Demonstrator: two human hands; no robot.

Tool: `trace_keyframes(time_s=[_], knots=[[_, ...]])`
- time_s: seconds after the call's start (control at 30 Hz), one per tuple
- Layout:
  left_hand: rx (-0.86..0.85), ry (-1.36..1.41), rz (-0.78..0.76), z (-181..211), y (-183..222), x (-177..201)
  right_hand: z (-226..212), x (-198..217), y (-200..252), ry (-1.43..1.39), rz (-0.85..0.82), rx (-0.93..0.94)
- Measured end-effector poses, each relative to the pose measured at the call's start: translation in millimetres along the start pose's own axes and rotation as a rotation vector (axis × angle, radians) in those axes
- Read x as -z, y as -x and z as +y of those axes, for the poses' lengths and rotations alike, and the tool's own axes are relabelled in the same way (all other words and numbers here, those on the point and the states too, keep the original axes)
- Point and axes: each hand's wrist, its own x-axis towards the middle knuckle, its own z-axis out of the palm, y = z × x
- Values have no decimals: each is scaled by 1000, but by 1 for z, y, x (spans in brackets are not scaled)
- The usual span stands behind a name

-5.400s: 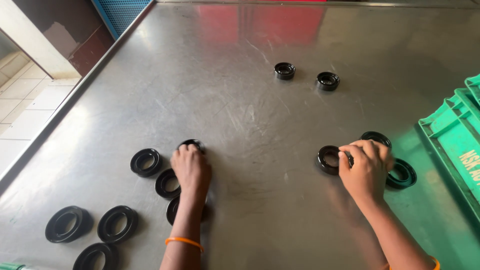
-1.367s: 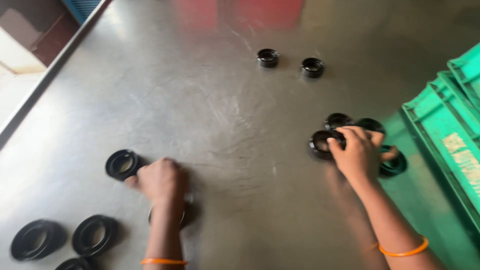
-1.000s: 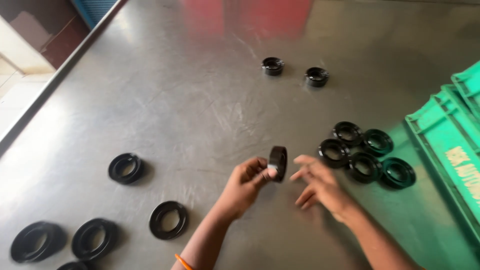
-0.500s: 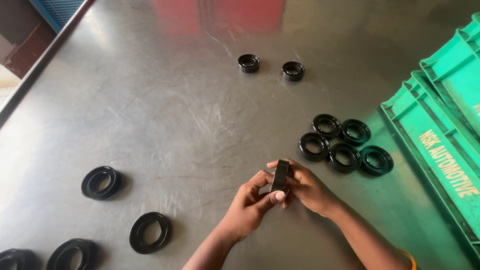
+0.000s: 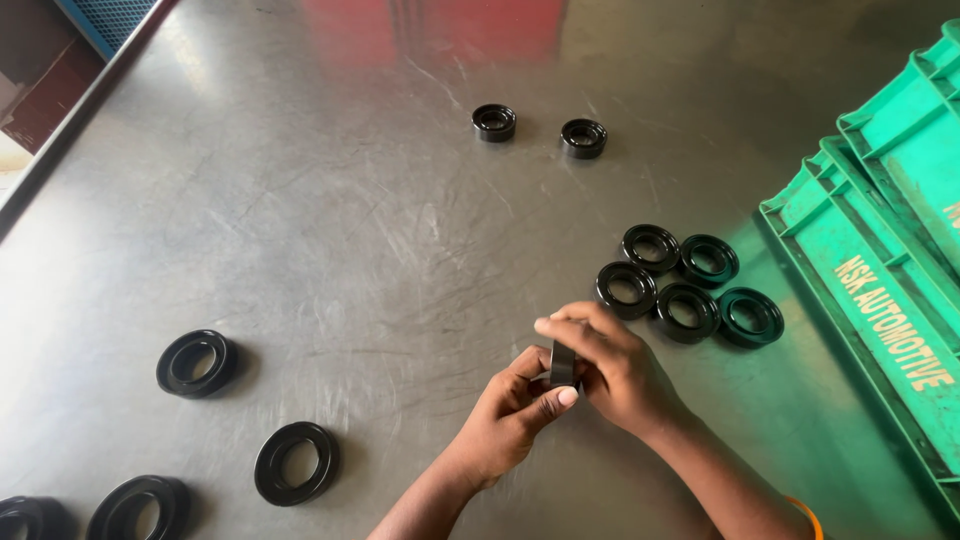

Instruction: Inspecting and sorting black automotive gaskets or seals on a metal table and placing them into a plastic crate.

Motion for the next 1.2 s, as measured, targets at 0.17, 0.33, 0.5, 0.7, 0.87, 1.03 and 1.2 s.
trace_keyframes(time_s=[0.17, 0.33, 0.5, 0.7, 0.87, 1.03, 1.2], knots=[[-37, 49, -35, 6, 0, -2, 26, -3, 12, -256, -153, -370], [-10, 55, -5, 0, 0, 2, 7, -1, 2, 28, -7, 5], [-64, 64, -7, -3, -4, 2, 18, -3, 9, -211, -128, -381], [-79, 50, 13, 7, -1, 0, 24, -15, 10, -262, -88, -429], [-10, 12, 59, -6, -6, 8, 14, -8, 9, -38, -23, -167], [-10, 138, 131, -3, -8, 10, 18, -20, 11, -245, -18, -448], [174, 501, 418, 3, -10, 9, -2, -26, 13, -439, -8, -540]])
